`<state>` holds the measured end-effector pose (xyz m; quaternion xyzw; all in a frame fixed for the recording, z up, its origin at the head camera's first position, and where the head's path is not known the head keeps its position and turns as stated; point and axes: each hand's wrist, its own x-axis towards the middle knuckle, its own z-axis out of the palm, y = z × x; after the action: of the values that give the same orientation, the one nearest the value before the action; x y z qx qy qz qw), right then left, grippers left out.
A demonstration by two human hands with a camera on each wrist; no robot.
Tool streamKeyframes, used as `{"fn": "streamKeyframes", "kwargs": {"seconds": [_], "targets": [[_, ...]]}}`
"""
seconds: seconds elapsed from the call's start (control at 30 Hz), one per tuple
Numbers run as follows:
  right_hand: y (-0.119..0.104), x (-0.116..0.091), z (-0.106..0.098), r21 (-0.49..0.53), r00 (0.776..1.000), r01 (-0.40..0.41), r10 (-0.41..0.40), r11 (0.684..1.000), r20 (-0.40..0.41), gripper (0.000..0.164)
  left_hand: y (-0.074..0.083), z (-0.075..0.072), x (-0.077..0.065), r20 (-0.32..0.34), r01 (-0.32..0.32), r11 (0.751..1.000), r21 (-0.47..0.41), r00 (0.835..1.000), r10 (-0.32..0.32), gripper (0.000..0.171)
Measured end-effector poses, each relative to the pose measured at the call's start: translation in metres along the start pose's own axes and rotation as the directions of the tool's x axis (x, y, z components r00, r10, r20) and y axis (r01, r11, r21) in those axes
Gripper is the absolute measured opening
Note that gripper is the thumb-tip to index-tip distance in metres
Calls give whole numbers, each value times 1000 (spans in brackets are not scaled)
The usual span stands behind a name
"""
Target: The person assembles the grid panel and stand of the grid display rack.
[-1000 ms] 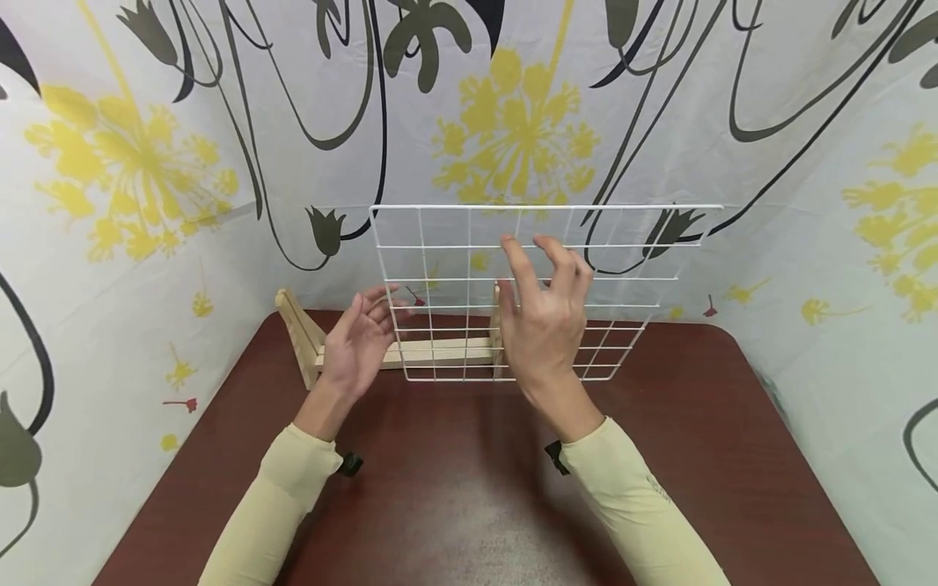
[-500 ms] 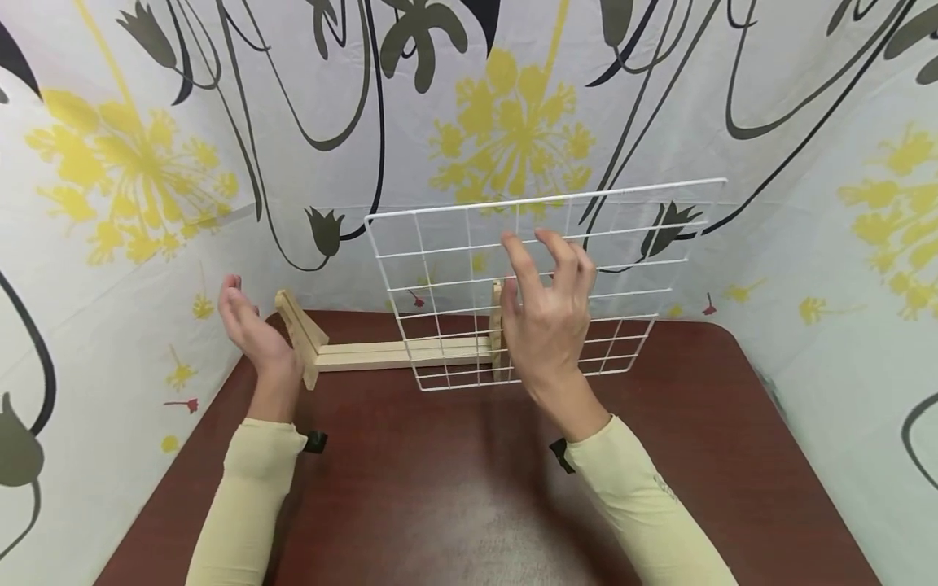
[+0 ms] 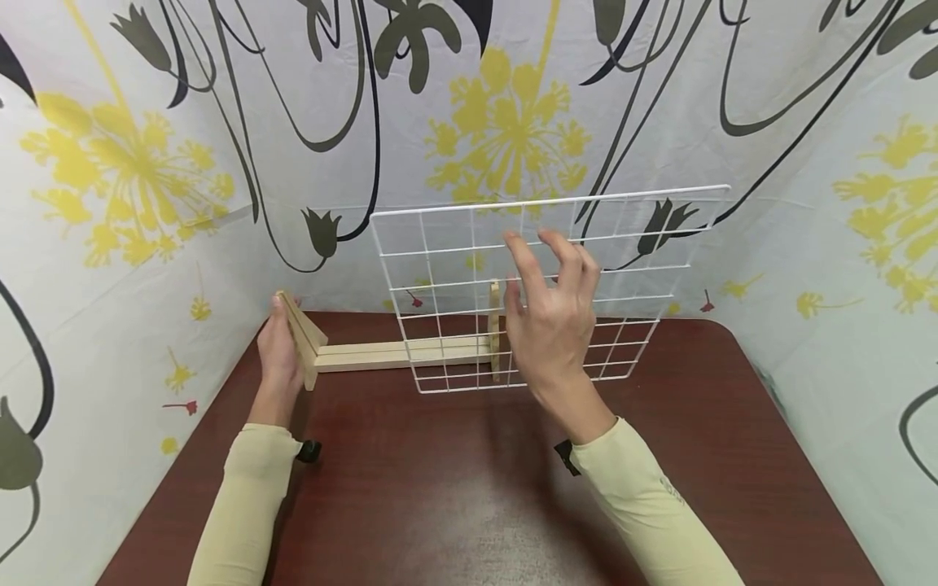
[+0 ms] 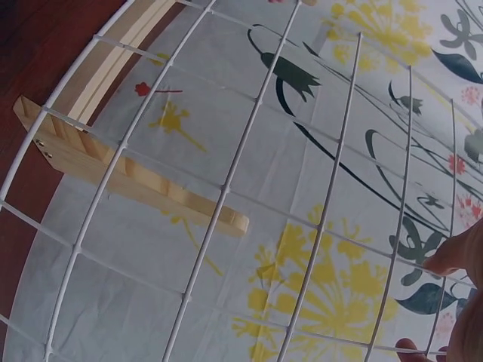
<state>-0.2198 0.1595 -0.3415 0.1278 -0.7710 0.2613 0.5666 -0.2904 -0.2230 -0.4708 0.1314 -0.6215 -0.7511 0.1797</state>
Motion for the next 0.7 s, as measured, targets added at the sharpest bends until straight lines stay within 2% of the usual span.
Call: {"fn": "streamKeyframes", "kwargs": {"seconds": [0.2,0.33,0.4,0.53,0.7], "targets": [[2,-2,-1,-5,1000,-8,8,1000,-8,46,0,2,3,8,1,1000,-24,1000,-1,61],[3,-1,-2,-19,1000,-10,9,1000,-7,47,0,2,6,80,26,998,-61,997,-21,62],[4,-1,-3,-29,1000,-10,9,1000,-8,47,0,3,9,142,44,997,-60,989,-35,65],[7,1,-7,-55,1000,-9,9,998,-1,47,-1,5,14,257,82,995,-56,964,-65,70],[10,4,-11,-74,1000,-4,5,997,20,46,-3,9,18,333,119,993,-25,937,-104,71]]}}
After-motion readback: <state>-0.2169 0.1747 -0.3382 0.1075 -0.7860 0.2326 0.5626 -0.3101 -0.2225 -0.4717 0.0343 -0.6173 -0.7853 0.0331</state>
